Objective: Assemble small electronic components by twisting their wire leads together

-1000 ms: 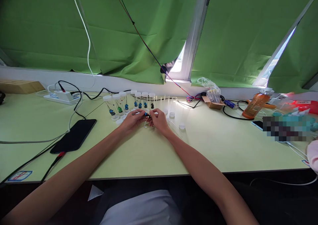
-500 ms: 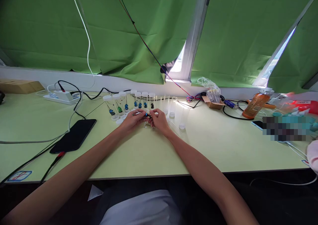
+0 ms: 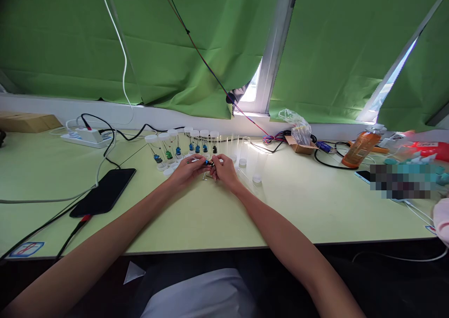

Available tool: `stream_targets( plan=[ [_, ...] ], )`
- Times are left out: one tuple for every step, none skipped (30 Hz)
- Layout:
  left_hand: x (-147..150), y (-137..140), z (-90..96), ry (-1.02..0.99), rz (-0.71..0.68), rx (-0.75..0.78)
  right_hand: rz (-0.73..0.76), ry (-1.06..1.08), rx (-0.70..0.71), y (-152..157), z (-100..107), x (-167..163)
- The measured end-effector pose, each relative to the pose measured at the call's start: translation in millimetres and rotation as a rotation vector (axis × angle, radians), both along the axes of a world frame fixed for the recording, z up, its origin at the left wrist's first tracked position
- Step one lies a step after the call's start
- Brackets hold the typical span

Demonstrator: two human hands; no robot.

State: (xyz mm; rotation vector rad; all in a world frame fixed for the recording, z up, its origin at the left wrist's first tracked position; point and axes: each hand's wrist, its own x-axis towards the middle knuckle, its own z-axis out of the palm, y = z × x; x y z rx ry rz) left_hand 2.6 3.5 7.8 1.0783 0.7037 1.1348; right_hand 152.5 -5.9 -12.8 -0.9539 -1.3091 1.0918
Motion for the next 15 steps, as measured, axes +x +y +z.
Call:
stream_targets(
  plan=[
    [0.2,0.2,0.0,-0.007,0.006,-0.005,0.004,0.006,0.000,0.0,0.0,-0.2],
    [0.3,0.3,0.0,-0.013,0.012,-0.013,0.006,0.010,0.000,-0.2,0.2,-0.5],
    [0.3,0.5,0.1,-0.018,0.018,-0.022,0.006,0.013,0.001,-0.7,0.8,-0.9],
    [0.3,0.5,0.3,-0.023,0.023,-0.031,0.006,0.017,0.001,-1.4,1.7,-1.3],
    [0.2,0.6,0.6,-0.029,0.029,-0.038,0.009,0.020,0.001,-2.3,2.8,-1.7],
    [0.0,0.6,0.9,-0.038,0.033,-0.042,0.013,0.022,0.002,-3.3,3.9,-2.1],
    [-0.2,0.7,1.2,-0.049,0.037,-0.044,0.019,0.023,0.004,-4.2,5.1,-2.6],
    [-0.4,0.8,1.5,-0.063,0.041,-0.047,0.020,0.019,0.009,-5.0,6.0,-2.9],
    [-0.6,1.0,1.7,-0.076,0.048,-0.051,0.019,0.016,0.016,-5.6,6.7,-3.2],
    [-0.7,1.4,1.9,-0.087,0.057,-0.057,0.014,0.012,0.025,-6.0,7.1,-3.4],
    [-0.8,1.9,2.1,-0.094,0.068,-0.064,0.008,0.009,0.036,-6.1,7.2,-3.4],
    [-0.8,2.4,2.2,-0.097,0.081,-0.072,0.002,0.007,0.046,-6.0,7.1,-3.4],
    [-0.8,3.1,2.3,-0.099,0.095,-0.078,-0.004,0.007,0.057,-5.8,6.8,-3.3],
    [-0.7,3.6,2.4,-0.103,0.109,-0.082,-0.012,0.005,0.069,-5.4,6.4,-3.2],
    [-0.5,4.1,2.6,-0.109,0.122,-0.084,-0.020,0.001,0.083,-5.1,6.1,-3.0]
  ],
)
